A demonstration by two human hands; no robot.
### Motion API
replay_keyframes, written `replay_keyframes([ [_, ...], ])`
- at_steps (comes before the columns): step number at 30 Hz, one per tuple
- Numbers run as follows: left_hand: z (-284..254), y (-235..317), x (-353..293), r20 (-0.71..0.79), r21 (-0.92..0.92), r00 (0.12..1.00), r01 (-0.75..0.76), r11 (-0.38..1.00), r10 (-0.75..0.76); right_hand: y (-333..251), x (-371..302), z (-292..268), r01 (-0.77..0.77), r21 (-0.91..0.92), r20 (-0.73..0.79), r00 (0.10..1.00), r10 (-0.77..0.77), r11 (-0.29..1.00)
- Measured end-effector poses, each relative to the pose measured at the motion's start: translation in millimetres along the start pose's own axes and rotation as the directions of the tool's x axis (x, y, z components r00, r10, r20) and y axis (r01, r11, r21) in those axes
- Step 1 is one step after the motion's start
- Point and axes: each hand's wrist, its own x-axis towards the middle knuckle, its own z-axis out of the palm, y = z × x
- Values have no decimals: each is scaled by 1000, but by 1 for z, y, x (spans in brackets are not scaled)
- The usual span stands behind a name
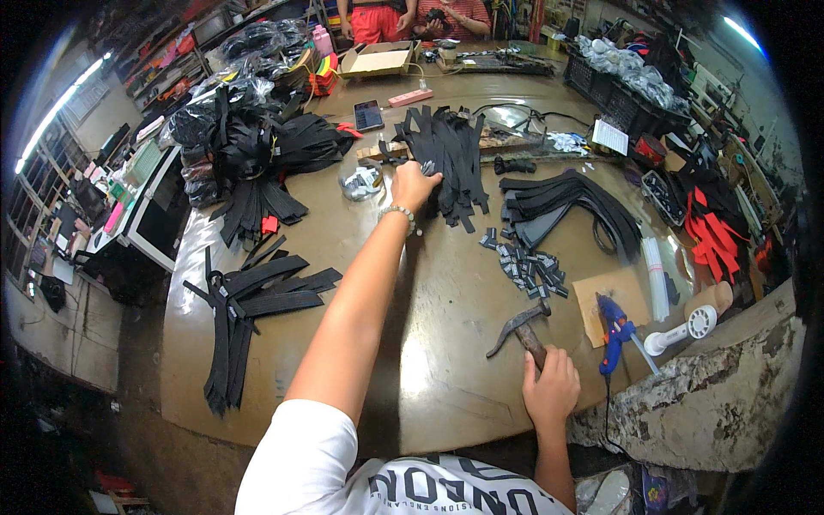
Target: The person assembles black straps by applying hot glue and attaching small metal clips. They repeatedly pick up straps, apply glue, and press clips onto the ends, then place the finished pieces on the table.
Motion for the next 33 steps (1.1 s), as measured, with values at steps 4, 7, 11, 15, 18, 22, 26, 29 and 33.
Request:
replay_keyframes([
  [4,5,-13,11,16,-85,999,37,996,-36,-1,1,1,15,1,-16,1000,-15,1000],
  [7,3,-26,9,28,-227,995,103,968,-99,-1,0,1,28,-4,-28,999,-28,1000],
  [11,-14,-31,-18,-31,-483,988,116,868,-149,1,0,1,37,0,-38,999,-37,999],
  [15,-56,-32,-64,-199,-314,979,-19,949,-46,0,0,2,31,3,-50,998,-31,1000],
  [18,-94,-40,-113,-184,-252,983,-39,967,-8,-2,3,-3,28,-13,-41,999,-29,1000],
  [22,-128,-57,-194,-116,-23,993,9,1000,-12,-16,11,-25,-27,28,11,1000,26,999],
  [26,-125,-62,-251,-98,-175,991,70,982,-88,-66,29,-25,199,464,-56,979,-195,863],
  [29,-119,-62,-266,-142,-233,986,56,971,-91,-126,50,13,349,765,-52,871,-489,541],
  [33,-115,-65,-267,-154,-275,982,63,960,-108,-178,76,82,571,652,-139,736,-662,498],
])
